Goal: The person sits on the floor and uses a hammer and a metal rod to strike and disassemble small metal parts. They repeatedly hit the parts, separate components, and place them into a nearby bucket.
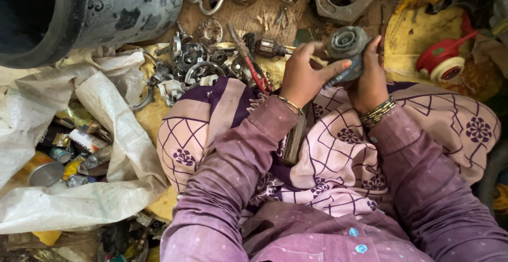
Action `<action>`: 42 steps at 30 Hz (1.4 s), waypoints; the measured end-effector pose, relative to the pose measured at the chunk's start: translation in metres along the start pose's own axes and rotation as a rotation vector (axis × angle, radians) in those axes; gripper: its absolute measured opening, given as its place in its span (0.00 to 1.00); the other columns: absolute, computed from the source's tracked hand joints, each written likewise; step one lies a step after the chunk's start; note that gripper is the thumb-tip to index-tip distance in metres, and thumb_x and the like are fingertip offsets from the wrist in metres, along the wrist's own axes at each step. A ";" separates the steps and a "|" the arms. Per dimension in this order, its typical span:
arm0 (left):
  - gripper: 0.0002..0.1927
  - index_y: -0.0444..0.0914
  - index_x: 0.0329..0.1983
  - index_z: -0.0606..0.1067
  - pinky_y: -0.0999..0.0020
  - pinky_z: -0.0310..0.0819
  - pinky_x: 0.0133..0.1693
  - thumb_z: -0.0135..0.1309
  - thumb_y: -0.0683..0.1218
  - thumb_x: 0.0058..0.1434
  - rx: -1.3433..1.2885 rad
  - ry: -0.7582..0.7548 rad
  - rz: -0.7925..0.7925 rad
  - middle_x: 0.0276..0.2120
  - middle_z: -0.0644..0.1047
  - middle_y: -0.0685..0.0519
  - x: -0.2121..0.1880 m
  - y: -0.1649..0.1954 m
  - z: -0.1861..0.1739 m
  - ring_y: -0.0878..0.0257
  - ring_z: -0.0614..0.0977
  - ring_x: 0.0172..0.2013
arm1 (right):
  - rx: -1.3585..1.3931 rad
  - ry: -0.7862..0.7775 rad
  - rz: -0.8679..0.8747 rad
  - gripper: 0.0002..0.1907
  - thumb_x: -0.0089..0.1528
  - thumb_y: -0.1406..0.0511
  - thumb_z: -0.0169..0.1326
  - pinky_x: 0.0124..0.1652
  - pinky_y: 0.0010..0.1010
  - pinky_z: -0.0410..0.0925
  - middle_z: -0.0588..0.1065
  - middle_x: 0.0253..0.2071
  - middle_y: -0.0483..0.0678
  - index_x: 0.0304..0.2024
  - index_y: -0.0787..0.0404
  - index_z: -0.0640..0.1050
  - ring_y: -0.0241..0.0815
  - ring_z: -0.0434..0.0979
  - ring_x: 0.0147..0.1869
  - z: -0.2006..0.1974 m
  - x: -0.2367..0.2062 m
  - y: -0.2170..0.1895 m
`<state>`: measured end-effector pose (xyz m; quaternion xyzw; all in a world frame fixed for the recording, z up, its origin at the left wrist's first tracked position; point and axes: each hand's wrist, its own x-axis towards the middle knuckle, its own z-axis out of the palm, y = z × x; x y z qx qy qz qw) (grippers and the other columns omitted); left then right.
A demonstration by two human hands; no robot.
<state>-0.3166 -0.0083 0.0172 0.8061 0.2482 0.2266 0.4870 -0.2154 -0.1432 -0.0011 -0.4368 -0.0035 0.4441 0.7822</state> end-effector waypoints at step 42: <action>0.42 0.34 0.69 0.68 0.68 0.74 0.63 0.75 0.37 0.52 -0.710 -0.388 -0.028 0.60 0.78 0.49 0.007 -0.003 -0.017 0.64 0.79 0.59 | 0.048 -0.158 0.166 0.38 0.75 0.38 0.31 0.34 0.32 0.71 0.77 0.50 0.48 0.65 0.58 0.73 0.40 0.78 0.43 0.003 -0.017 -0.004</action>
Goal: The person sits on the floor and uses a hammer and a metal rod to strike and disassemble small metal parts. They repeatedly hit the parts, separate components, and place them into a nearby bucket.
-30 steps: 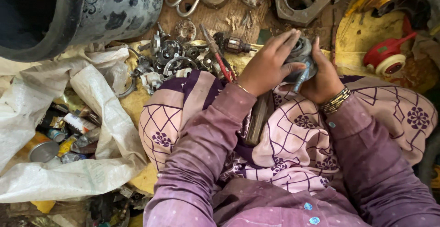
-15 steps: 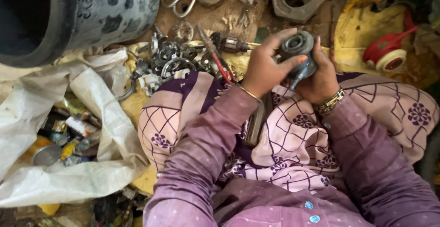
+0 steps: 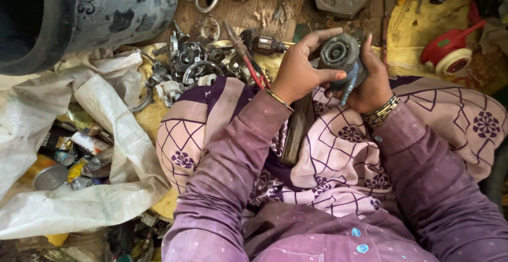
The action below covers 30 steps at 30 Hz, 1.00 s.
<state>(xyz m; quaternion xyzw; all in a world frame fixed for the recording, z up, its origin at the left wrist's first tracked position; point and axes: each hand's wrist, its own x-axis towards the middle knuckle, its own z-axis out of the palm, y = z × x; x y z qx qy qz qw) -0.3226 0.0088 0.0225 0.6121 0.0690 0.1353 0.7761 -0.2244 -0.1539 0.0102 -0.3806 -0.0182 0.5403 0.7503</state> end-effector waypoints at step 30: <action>0.57 0.40 0.77 0.54 0.58 0.71 0.66 0.63 0.72 0.55 1.066 -0.073 0.514 0.71 0.66 0.47 -0.004 0.042 -0.002 0.50 0.74 0.64 | 0.165 -0.069 0.111 0.40 0.72 0.34 0.34 0.29 0.30 0.70 0.79 0.49 0.51 0.64 0.55 0.74 0.45 0.79 0.37 0.002 -0.004 -0.007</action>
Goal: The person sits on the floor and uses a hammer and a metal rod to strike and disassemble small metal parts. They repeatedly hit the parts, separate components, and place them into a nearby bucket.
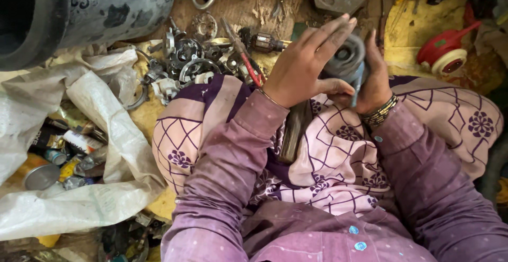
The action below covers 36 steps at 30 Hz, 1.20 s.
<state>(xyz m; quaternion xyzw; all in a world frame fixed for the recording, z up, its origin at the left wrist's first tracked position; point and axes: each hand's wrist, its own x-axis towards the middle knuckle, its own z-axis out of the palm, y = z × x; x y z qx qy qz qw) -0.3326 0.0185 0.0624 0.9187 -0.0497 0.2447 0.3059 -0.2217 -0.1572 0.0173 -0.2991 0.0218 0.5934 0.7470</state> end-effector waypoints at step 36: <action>0.15 0.37 0.40 0.72 0.51 0.77 0.30 0.48 0.55 0.70 0.154 0.127 -0.350 0.33 0.77 0.44 -0.013 0.003 0.068 0.45 0.82 0.28 | -0.069 0.319 -0.055 0.20 0.76 0.46 0.44 0.33 0.33 0.73 0.78 0.38 0.43 0.46 0.52 0.75 0.40 0.79 0.36 -0.002 0.013 0.027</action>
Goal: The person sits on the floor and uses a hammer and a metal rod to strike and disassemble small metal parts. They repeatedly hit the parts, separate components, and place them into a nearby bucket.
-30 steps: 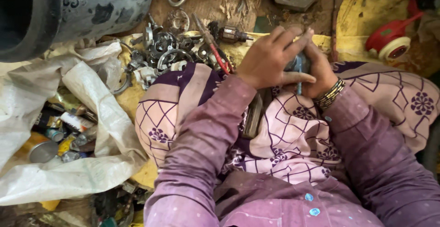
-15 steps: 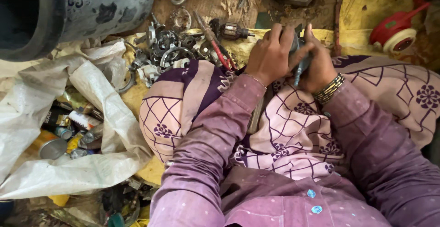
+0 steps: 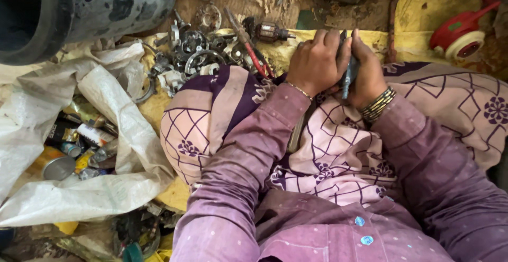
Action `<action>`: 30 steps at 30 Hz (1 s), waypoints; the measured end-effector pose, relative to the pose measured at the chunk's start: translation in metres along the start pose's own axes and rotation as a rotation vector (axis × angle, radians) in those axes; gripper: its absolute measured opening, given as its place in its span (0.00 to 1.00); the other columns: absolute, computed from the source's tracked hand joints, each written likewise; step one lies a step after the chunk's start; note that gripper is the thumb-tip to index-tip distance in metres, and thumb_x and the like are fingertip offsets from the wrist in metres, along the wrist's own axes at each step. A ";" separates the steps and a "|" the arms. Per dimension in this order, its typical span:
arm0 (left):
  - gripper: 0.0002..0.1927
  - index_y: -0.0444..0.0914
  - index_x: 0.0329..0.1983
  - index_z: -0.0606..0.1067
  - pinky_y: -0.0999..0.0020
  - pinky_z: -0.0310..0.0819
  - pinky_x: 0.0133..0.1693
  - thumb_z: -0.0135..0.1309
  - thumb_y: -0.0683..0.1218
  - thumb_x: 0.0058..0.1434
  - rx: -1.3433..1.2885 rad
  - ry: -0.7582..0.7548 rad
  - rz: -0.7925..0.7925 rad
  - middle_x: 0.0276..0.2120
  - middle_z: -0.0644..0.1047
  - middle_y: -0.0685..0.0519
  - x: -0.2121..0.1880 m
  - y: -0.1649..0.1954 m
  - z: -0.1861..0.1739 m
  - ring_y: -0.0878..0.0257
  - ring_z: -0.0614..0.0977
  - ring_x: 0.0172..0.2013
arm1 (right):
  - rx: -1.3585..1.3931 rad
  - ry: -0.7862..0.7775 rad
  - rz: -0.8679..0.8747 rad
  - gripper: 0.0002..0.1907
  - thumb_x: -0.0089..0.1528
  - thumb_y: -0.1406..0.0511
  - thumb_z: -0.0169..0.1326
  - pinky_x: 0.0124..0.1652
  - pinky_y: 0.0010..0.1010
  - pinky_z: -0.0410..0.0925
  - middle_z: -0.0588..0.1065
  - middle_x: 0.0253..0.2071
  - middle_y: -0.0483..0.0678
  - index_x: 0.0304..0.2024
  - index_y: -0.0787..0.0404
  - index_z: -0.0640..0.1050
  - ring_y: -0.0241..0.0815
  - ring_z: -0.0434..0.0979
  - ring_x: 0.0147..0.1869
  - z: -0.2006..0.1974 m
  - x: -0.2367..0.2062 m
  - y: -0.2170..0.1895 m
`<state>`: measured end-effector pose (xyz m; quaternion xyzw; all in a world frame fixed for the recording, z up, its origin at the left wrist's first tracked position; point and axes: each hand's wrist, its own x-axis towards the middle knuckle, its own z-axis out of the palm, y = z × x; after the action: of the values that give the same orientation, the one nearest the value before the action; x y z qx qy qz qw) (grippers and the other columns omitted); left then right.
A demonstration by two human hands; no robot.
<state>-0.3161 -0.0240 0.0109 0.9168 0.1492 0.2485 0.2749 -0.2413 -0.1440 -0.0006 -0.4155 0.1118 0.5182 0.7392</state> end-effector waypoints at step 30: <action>0.43 0.30 0.53 0.80 0.64 0.75 0.47 0.39 0.73 0.68 -0.992 -0.260 -0.722 0.39 0.83 0.48 0.012 -0.042 -0.001 0.62 0.80 0.41 | -1.464 -0.066 -1.231 0.60 0.54 0.35 0.60 0.70 0.48 0.65 0.57 0.68 0.61 0.76 0.58 0.53 0.59 0.63 0.73 0.023 -0.018 -0.008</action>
<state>-0.3125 0.0152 -0.0078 0.5947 0.2817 0.0662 0.7501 -0.2479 -0.1400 0.0285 -0.7457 -0.4988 -0.0086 0.4415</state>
